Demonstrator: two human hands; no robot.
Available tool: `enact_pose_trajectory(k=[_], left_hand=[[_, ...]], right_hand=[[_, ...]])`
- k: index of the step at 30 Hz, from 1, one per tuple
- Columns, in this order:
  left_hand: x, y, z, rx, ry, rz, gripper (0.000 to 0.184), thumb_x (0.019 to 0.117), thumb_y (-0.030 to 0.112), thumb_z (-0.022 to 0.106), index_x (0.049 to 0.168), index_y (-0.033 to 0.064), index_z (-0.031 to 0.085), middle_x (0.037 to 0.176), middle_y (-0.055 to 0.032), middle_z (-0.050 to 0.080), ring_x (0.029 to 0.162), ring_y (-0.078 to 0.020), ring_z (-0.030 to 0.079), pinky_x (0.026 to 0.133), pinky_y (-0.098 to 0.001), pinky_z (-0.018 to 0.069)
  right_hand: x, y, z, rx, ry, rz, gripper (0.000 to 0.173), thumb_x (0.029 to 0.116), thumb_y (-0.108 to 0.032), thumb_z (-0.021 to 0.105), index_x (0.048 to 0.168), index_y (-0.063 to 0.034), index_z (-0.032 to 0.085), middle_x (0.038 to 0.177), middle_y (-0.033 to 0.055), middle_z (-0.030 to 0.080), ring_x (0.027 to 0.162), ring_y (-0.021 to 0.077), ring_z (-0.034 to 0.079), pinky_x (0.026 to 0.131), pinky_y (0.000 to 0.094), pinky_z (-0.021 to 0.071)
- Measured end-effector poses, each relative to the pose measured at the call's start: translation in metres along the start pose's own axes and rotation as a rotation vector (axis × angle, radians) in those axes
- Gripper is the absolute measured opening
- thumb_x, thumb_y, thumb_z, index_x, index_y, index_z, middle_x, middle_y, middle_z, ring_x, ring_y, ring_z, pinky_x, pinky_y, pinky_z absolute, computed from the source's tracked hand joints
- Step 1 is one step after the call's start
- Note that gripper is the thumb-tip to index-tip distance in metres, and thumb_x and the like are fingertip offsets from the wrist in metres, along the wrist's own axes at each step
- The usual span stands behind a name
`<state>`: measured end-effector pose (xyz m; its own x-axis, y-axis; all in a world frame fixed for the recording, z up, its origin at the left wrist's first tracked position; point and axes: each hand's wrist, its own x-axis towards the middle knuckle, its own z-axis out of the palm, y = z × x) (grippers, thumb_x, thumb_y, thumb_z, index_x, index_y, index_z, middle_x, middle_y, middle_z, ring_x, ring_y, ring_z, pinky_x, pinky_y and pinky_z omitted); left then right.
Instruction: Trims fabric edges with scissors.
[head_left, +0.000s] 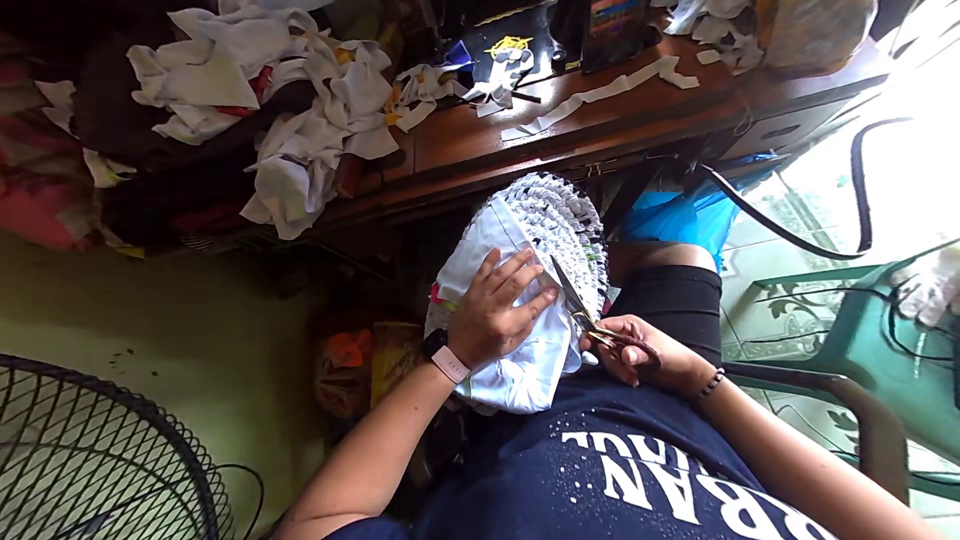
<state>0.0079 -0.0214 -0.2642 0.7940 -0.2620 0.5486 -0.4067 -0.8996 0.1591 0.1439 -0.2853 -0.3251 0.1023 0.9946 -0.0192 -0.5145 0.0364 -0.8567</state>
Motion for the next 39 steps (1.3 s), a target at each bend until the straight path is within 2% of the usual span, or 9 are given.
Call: enact_pose_trajectory(k=[3, 16, 26, 32, 39], left_hand=[[0.0000, 0.0000, 0.0006, -0.004, 0.004, 0.003, 0.030, 0.0991, 0.019, 0.058, 0.123, 0.0193, 0.076, 0.138, -0.0164, 0.063, 0.144, -0.0365, 0.045, 0.122, -0.0644, 0.0254], [0.0001, 0.0010, -0.0006, 0.001, -0.003, 0.000, 0.029, 0.0982, 0.019, 0.060, 0.121, 0.0204, 0.077, 0.138, -0.0155, 0.064, 0.145, -0.0366, 0.045, 0.123, -0.0637, 0.0237], [0.0010, 0.0010, -0.0005, -0.005, 0.002, -0.001, 0.028, 0.0975, 0.018, 0.061, 0.120, 0.0199, 0.078, 0.138, -0.0162, 0.064, 0.144, -0.0376, 0.045, 0.122, -0.0646, 0.0245], [0.0003, -0.0001, 0.0003, -0.007, 0.000, 0.004, 0.029, 0.0983, 0.020, 0.060, 0.121, 0.0206, 0.077, 0.139, -0.0160, 0.063, 0.145, -0.0369, 0.044, 0.123, -0.0647, 0.0229], [0.0002, 0.0001, 0.0001, -0.014, 0.004, 0.004, 0.028, 0.0984, 0.020, 0.060, 0.121, 0.0201, 0.077, 0.139, -0.0159, 0.063, 0.145, -0.0372, 0.044, 0.123, -0.0650, 0.0226]], right_hand=[[0.0018, -0.0027, 0.0025, 0.013, -0.002, 0.000, 0.052, 0.0856, -0.059, 0.076, 0.113, -0.0151, 0.072, 0.069, -0.0093, 0.064, 0.053, -0.0001, 0.058, 0.048, 0.0163, 0.0489], [0.0071, 0.0005, 0.0025, 0.053, -0.023, -0.016, 0.060, 0.0856, -0.062, 0.073, 0.117, -0.0118, 0.069, 0.073, -0.0078, 0.065, 0.056, 0.0015, 0.059, 0.051, 0.0169, 0.0494], [0.0070, 0.0018, 0.0018, 0.047, -0.024, -0.031, 0.059, 0.0866, -0.063, 0.072, 0.117, -0.0125, 0.069, 0.071, -0.0082, 0.064, 0.055, 0.0009, 0.058, 0.050, 0.0163, 0.0485], [0.0066, -0.0006, 0.0037, 0.058, -0.016, -0.013, 0.058, 0.0855, -0.060, 0.075, 0.118, -0.0121, 0.068, 0.075, -0.0078, 0.065, 0.057, 0.0011, 0.059, 0.051, 0.0166, 0.0496], [0.0068, -0.0015, 0.0070, 0.023, 0.018, -0.015, 0.053, 0.0858, -0.057, 0.076, 0.116, -0.0137, 0.071, 0.069, -0.0104, 0.064, 0.053, -0.0009, 0.058, 0.048, 0.0154, 0.0491]])
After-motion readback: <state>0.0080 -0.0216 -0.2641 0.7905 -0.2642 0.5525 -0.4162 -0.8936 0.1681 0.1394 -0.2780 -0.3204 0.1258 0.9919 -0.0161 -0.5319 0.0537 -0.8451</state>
